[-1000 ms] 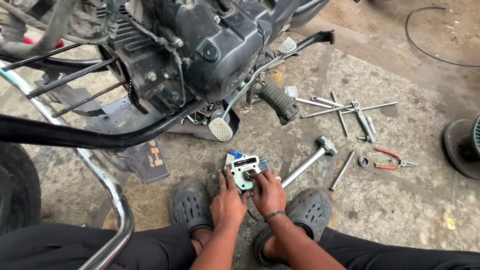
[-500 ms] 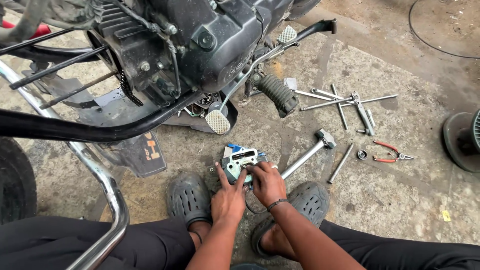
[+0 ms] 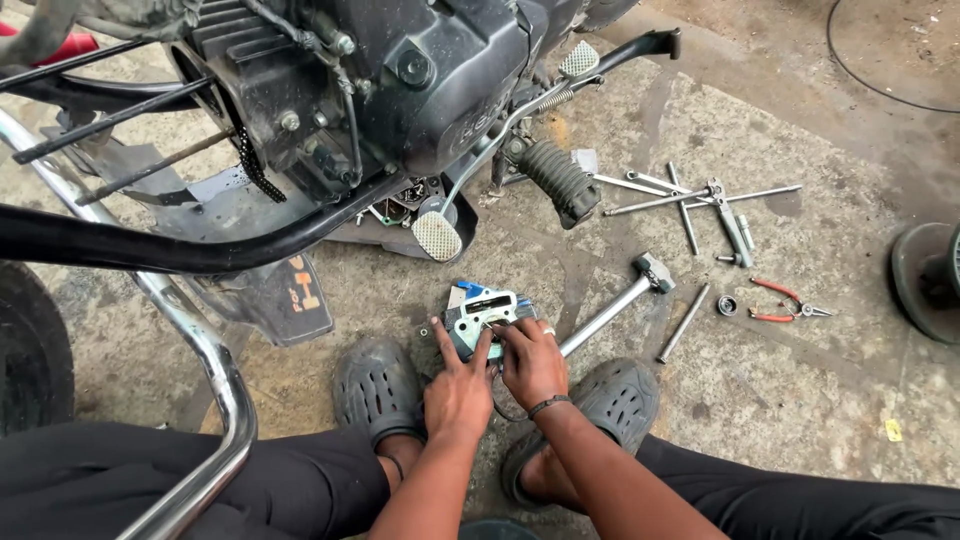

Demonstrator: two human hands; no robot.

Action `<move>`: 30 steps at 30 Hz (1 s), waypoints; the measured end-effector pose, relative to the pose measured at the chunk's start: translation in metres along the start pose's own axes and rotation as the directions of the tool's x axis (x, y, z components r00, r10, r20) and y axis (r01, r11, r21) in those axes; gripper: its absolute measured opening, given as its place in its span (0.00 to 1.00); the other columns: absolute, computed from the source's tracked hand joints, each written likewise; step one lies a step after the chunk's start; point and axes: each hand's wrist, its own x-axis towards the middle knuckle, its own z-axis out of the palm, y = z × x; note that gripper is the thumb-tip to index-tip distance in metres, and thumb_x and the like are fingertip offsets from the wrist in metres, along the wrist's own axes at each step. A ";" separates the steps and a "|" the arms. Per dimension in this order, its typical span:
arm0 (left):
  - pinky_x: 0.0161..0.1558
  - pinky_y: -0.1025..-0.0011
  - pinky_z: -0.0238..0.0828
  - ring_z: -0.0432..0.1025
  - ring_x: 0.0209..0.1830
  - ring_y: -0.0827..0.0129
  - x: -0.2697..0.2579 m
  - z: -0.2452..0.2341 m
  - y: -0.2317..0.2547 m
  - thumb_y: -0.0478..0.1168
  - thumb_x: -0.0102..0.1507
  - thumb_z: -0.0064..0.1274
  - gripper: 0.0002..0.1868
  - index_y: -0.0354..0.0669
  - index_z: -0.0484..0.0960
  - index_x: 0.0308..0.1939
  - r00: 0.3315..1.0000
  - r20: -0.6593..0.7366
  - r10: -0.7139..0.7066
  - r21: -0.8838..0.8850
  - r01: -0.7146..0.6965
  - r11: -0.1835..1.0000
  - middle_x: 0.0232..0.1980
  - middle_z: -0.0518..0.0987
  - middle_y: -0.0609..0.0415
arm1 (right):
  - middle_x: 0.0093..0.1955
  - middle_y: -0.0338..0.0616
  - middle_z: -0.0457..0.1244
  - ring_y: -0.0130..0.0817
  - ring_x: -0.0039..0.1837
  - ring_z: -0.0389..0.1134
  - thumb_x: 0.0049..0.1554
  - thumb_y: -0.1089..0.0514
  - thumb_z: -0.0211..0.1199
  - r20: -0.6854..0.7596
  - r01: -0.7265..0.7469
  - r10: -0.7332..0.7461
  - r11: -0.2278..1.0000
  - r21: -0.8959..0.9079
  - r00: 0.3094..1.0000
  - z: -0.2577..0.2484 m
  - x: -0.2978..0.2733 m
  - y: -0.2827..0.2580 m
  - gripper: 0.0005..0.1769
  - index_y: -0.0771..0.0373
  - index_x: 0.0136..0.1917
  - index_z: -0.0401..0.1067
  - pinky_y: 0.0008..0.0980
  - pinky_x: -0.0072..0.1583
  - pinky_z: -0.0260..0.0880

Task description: Inspecting and assembling components of a motorcycle engine cylinder head on a workshop floor.

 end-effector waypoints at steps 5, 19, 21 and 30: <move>0.43 0.54 0.81 0.80 0.45 0.48 0.001 0.004 -0.002 0.56 0.70 0.45 0.33 0.78 0.50 0.77 0.999 -0.032 0.003 -0.003 -0.003 1.000 0.82 0.28 0.31 | 0.49 0.40 0.66 0.48 0.54 0.66 0.55 0.63 0.60 0.104 0.053 -0.051 0.998 -0.025 0.993 -0.003 0.005 0.006 0.14 0.53 0.53 0.79 0.46 0.52 0.70; 0.40 0.53 0.81 0.80 0.46 0.46 0.006 0.005 -0.004 0.56 0.63 0.56 0.52 0.50 0.38 0.80 0.988 -0.129 -0.088 -0.214 0.059 0.975 0.85 0.38 0.49 | 0.50 0.43 0.66 0.50 0.54 0.67 0.52 0.64 0.60 0.098 0.050 -0.043 0.996 -0.070 0.994 -0.003 0.009 0.006 0.15 0.54 0.52 0.78 0.47 0.53 0.69; 0.40 0.54 0.81 0.80 0.46 0.46 0.001 0.004 -0.007 0.56 0.64 0.56 0.53 0.51 0.36 0.80 0.989 -0.097 -0.110 -0.206 0.088 0.975 0.85 0.38 0.51 | 0.50 0.44 0.66 0.51 0.54 0.67 0.52 0.64 0.61 0.108 0.059 -0.052 0.996 -0.062 0.993 -0.001 0.001 0.002 0.15 0.54 0.52 0.78 0.47 0.53 0.70; 0.41 0.53 0.81 0.80 0.45 0.47 0.003 -0.007 -0.002 0.54 0.65 0.53 0.51 0.49 0.35 0.80 0.993 -0.047 -0.105 -0.153 0.096 0.983 0.86 0.37 0.49 | 0.50 0.45 0.66 0.53 0.53 0.67 0.53 0.60 0.62 -0.012 -0.102 0.102 0.993 -0.055 0.995 0.017 -0.008 -0.006 0.10 0.55 0.50 0.77 0.50 0.52 0.69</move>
